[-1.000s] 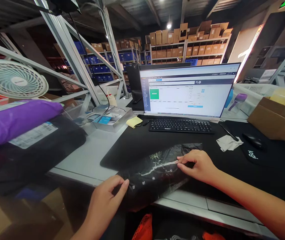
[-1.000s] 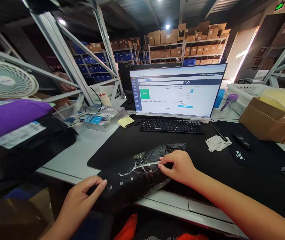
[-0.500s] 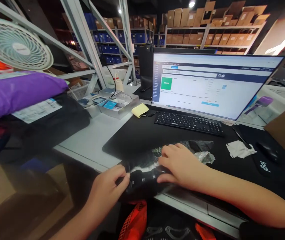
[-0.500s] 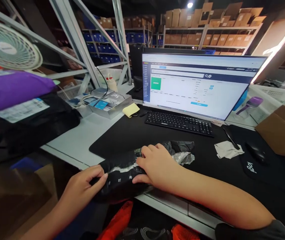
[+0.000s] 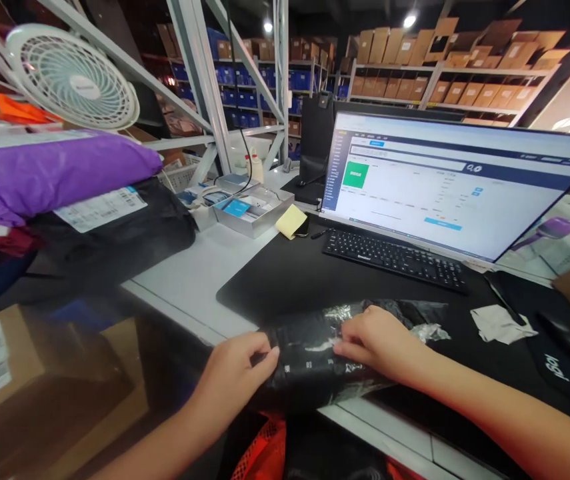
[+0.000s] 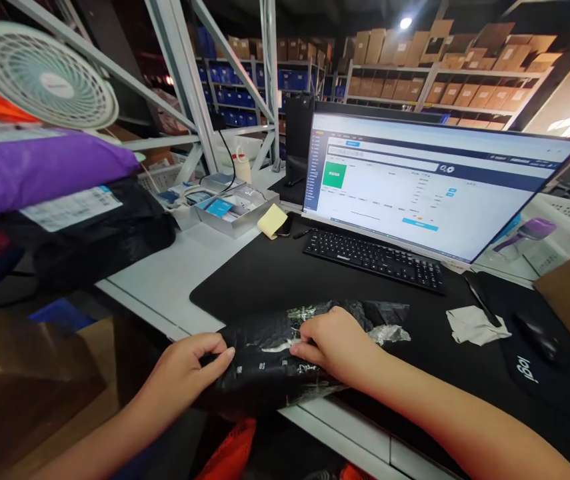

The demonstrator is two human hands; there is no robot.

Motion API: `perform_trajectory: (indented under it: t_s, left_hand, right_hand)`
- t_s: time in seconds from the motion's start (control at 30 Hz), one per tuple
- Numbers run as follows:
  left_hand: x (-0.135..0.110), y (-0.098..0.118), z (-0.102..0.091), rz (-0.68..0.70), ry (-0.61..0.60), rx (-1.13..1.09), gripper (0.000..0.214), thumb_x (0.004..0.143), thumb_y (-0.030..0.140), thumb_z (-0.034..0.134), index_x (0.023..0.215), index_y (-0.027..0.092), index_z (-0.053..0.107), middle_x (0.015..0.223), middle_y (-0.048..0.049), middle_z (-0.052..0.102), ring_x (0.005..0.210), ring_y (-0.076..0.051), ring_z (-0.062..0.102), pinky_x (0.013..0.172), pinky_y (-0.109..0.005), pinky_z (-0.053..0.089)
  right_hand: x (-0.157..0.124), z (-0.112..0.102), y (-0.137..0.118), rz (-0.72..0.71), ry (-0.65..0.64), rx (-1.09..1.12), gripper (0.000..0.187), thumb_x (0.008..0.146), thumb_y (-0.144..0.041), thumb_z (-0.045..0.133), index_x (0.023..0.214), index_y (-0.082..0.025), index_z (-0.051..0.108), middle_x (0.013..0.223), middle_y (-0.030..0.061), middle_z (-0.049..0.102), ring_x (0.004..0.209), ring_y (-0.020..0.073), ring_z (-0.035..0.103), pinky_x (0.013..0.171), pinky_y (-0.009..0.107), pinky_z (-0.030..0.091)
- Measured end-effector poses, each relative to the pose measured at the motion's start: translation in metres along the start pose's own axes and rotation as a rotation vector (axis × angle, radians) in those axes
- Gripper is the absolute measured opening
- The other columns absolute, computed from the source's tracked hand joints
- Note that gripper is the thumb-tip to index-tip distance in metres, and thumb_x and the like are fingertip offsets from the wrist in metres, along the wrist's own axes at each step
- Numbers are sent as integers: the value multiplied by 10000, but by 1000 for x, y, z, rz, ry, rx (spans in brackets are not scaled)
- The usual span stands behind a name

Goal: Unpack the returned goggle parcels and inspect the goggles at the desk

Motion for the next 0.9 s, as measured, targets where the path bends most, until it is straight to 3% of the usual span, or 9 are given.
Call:
perform_trajectory:
  t_s: [0.07, 0.17, 0.27, 0.33, 0.4, 0.47, 0.53, 0.73, 0.9]
  left_hand:
    - [-3, 6, -6, 35, 28, 103, 365, 923, 455, 452, 679, 213, 574, 655, 9, 605, 622, -165, 588, 579, -265, 408]
    - [-10, 31, -15, 204, 338, 359, 320, 967, 388, 435, 1122, 200, 642, 1008, -83, 712, 845, -225, 687, 675, -304, 501]
    - [-13, 68, -2, 525, 566, 553, 573, 950, 392, 489, 1465, 154, 403, 1479, -193, 480, 1270, -319, 554, 991, -447, 483]
    - [-4, 83, 18, 617, 459, 607, 804, 847, 529, 595, 1496, 114, 363, 1564, -225, 351, 1402, -394, 404, 1102, -578, 374]
    - [12, 85, 37, 522, 267, 625, 1009, 696, 642, 662, 1481, 67, 395, 1541, -272, 362, 1419, -463, 347, 1083, -680, 330]
    - [27, 81, 49, 400, 81, 609, 1046, 659, 649, 642, 1483, 52, 399, 1509, -269, 417, 1385, -455, 403, 1056, -671, 364]
    - [39, 76, 53, 342, 23, 592, 1026, 676, 637, 589, 1491, 47, 388, 1486, -245, 460, 1338, -418, 468, 1050, -612, 394]
    - [39, 69, 51, 325, 144, 585, 1034, 593, 646, 627, 1407, 26, 483, 1338, -260, 573, 1215, -424, 543, 985, -562, 438]
    - [-10, 91, 44, 668, 457, 674, 803, 678, 366, 614, 1411, 76, 461, 1289, -228, 586, 1163, -370, 567, 1004, -497, 425]
  right_hand:
    - [-1, 0, 0, 36, 57, 25, 337, 893, -425, 713, 680, -183, 615, 666, -19, 665, 629, 135, 567, 659, 279, 284]
    - [-1, -2, -1, 40, 97, 16, 335, 897, -456, 702, 714, -182, 641, 707, -9, 690, 662, 138, 597, 630, 273, 280]
    - [0, -4, -1, 48, 110, -53, 356, 914, -490, 666, 744, -177, 658, 718, 6, 698, 671, 153, 617, 591, 281, 251]
    - [-2, -6, -2, 24, 123, -86, 381, 932, -511, 630, 758, -173, 656, 724, 12, 694, 673, 163, 621, 571, 282, 234]
    - [-4, -7, -3, -14, 124, -83, 412, 947, -538, 592, 763, -172, 640, 739, 10, 686, 686, 166, 620, 569, 275, 242]
    - [-6, -7, -1, -20, 132, -44, 420, 940, -575, 581, 808, -178, 621, 741, -5, 668, 686, 160, 607, 576, 266, 267]
    - [-7, -6, 3, -20, 198, -6, 423, 920, -610, 589, 874, -190, 593, 762, -21, 647, 694, 152, 585, 591, 261, 300]
    - [-28, 1, -3, -225, 536, -268, 301, 1006, -418, 514, 802, -205, 573, 822, 27, 601, 798, 183, 538, 630, 303, 344]
    - [-82, 29, -40, -710, 540, -312, 324, 971, -162, 493, 654, -217, 535, 645, -37, 551, 522, 112, 451, 465, 296, 226]
Point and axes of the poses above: each hand's wrist, its own x-axis towards the middle knuckle, its own z-axis out of the palm, y = z × x, the point moved 3 cm from there along x, towards the middle knuckle
